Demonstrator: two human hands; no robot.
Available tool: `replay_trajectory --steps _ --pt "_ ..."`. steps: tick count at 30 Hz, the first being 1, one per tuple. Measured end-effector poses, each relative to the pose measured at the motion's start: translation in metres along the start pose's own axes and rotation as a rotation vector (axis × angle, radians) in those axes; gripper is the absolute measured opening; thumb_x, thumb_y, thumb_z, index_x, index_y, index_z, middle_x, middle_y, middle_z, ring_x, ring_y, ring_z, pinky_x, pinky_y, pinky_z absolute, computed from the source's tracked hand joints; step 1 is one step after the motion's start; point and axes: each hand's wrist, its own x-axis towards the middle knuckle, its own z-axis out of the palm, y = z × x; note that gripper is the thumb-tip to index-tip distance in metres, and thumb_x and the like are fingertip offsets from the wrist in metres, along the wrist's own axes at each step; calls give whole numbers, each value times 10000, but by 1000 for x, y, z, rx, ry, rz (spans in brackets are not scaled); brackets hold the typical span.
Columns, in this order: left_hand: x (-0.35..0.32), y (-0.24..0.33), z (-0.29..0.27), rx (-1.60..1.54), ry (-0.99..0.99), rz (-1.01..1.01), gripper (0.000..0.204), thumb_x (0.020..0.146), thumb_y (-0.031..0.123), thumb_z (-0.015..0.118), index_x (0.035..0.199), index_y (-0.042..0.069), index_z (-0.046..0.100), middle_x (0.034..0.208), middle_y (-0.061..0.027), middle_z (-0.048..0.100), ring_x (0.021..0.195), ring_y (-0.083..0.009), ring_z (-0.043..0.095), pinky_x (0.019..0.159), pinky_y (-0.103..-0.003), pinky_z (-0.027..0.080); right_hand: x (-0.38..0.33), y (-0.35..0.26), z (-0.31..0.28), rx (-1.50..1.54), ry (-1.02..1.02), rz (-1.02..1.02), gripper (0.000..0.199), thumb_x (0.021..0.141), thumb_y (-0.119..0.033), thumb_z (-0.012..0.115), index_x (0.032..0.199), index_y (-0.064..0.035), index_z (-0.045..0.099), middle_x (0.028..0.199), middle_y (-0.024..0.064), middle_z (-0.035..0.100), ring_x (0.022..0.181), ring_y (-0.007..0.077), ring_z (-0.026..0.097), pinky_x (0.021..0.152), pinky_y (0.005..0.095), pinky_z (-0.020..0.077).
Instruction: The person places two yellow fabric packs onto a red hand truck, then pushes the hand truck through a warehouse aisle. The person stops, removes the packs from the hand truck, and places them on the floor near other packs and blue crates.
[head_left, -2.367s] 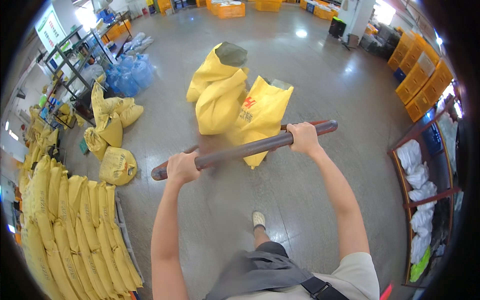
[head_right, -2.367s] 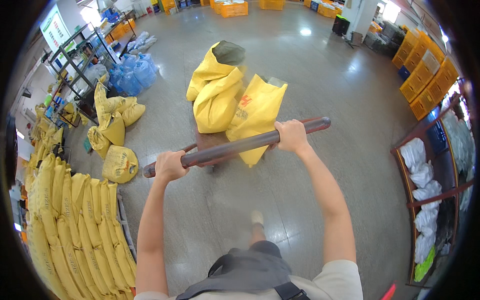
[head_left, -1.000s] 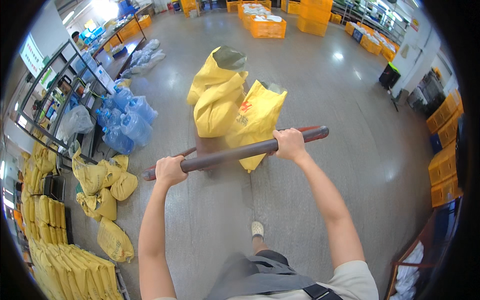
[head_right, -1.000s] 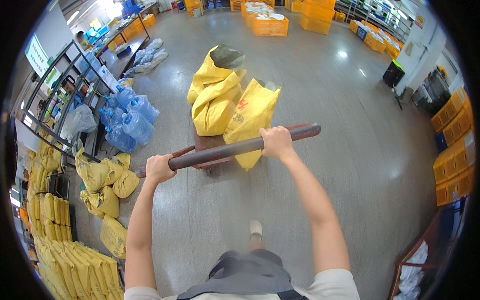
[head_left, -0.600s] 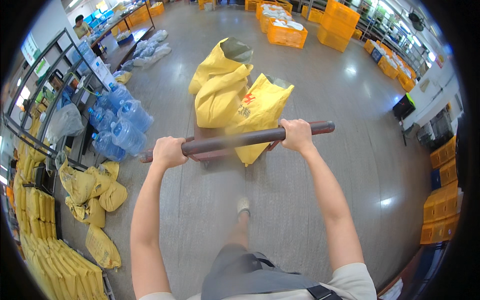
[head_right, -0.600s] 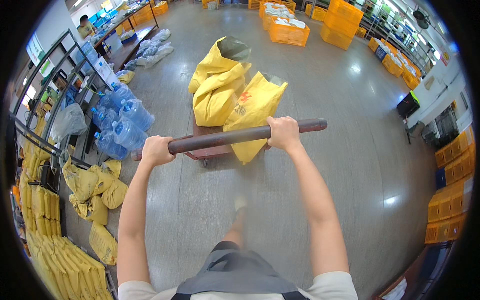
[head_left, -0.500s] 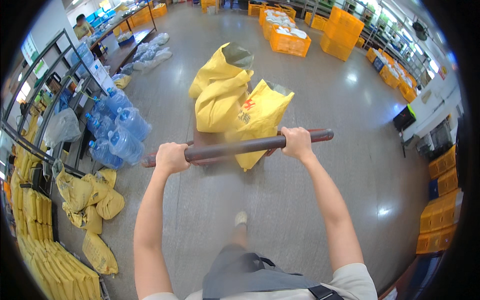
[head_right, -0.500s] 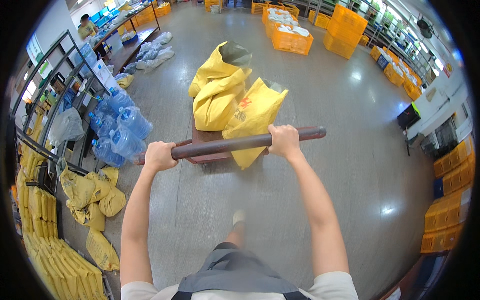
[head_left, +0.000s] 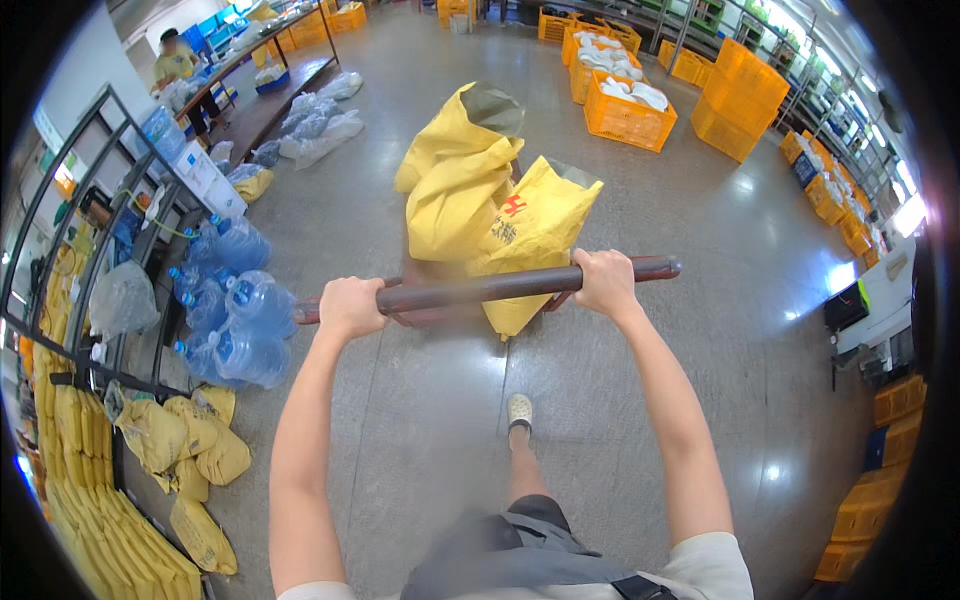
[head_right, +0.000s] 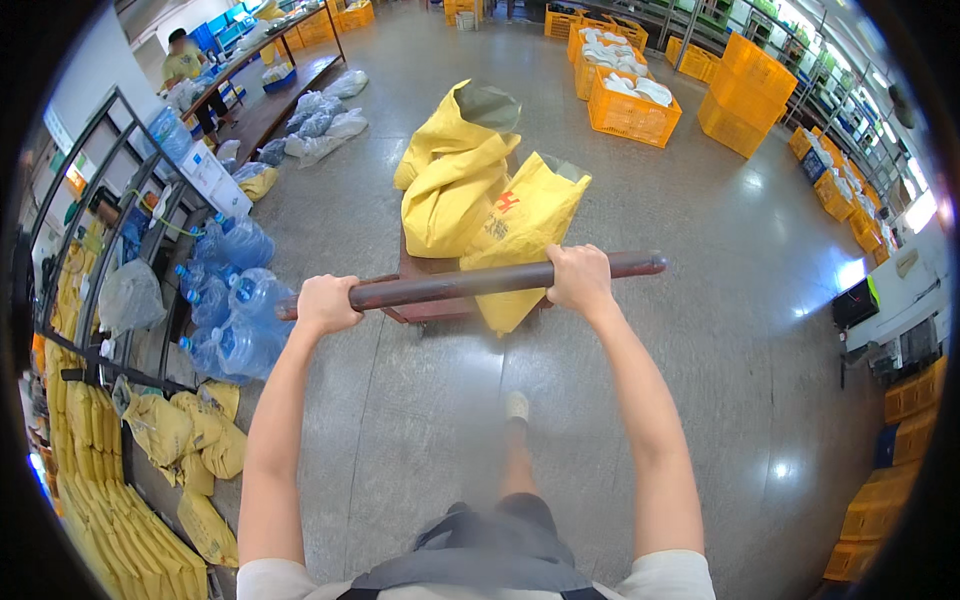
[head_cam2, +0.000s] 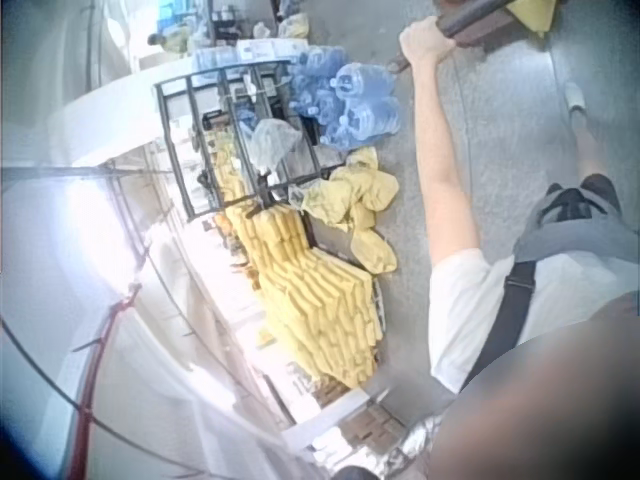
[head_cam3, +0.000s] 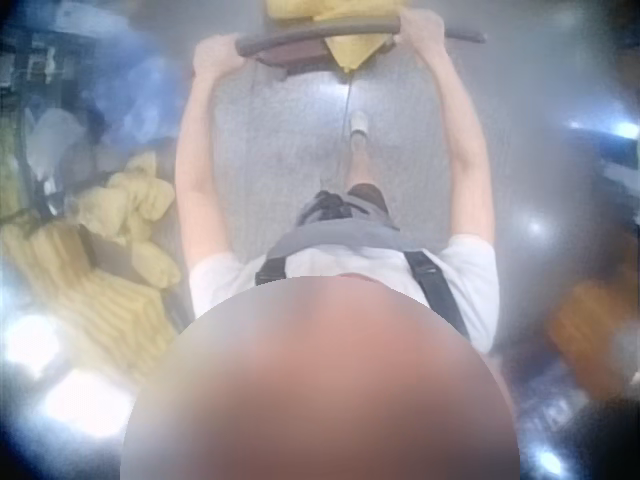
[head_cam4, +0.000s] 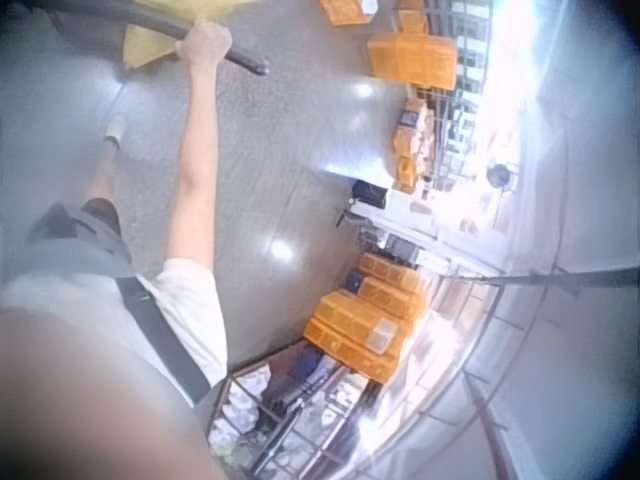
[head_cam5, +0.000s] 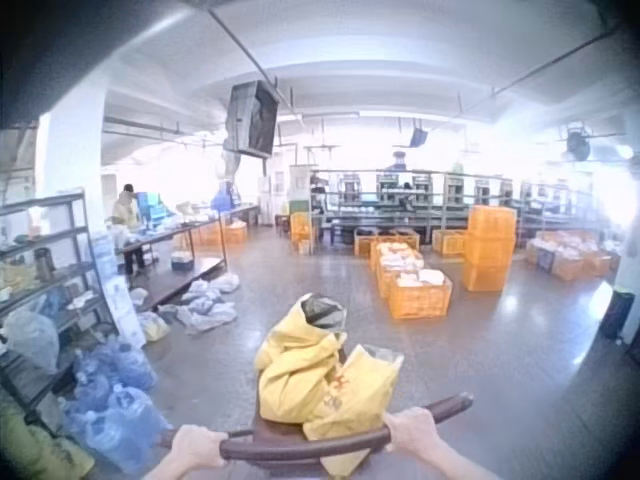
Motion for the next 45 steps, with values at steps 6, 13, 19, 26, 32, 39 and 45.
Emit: replay_trajectory --steps 6,13,19,26,32,39,45 --pt "195 -7 4 45 -61 -94 303 650 294 757 919 156 759 806 -164 734 780 -356 720 734 -464 568 165 107 44 33 -8 -3 251 573 -178 766 774 -117 629 684 103 683 682 292 693 710 392 533" --pt "409 -38 25 14 -72 -88 337 647 300 748 957 168 768 826 -163 741 802 -351 725 754 -466 569 343 223 106 -1 -8 -15 228 575 -181 759 748 -118 626 694 115 689 681 301 691 703 401 532" --pt "606 -75 40 9 -60 -76 318 678 336 738 944 162 761 839 -163 743 817 -346 727 762 -468 570 515 318 179 -7 -21 -15 267 584 -194 770 801 -112 636 723 106 701 705 316 695 715 413 536" --pt "819 -112 47 19 -105 -165 344 668 358 770 936 144 749 845 -158 744 837 -343 729 776 -459 566 708 412 223 -7 -86 -23 349 613 -236 801 907 -111 663 787 112 723 787 304 713 766 418 537" --pt "995 -154 50 23 -114 -153 336 687 364 747 942 146 753 845 -163 744 839 -346 728 770 -460 562 878 490 278 45 -51 -61 228 626 -176 744 819 -119 636 750 109 702 754 322 692 748 424 531" --pt "1207 -199 71 22 -40 -190 412 675 418 783 993 158 757 823 -164 740 804 -355 727 745 -466 566 1075 594 358 60 9 -112 210 598 -154 733 764 -103 614 704 115 687 697 314 688 713 410 526" --pt "1388 -232 64 43 -87 -207 346 670 328 765 966 150 752 824 -165 740 810 -359 725 763 -471 564 1241 677 401 110 27 -152 195 584 -136 722 741 -107 610 681 120 681 674 313 684 701 405 527"
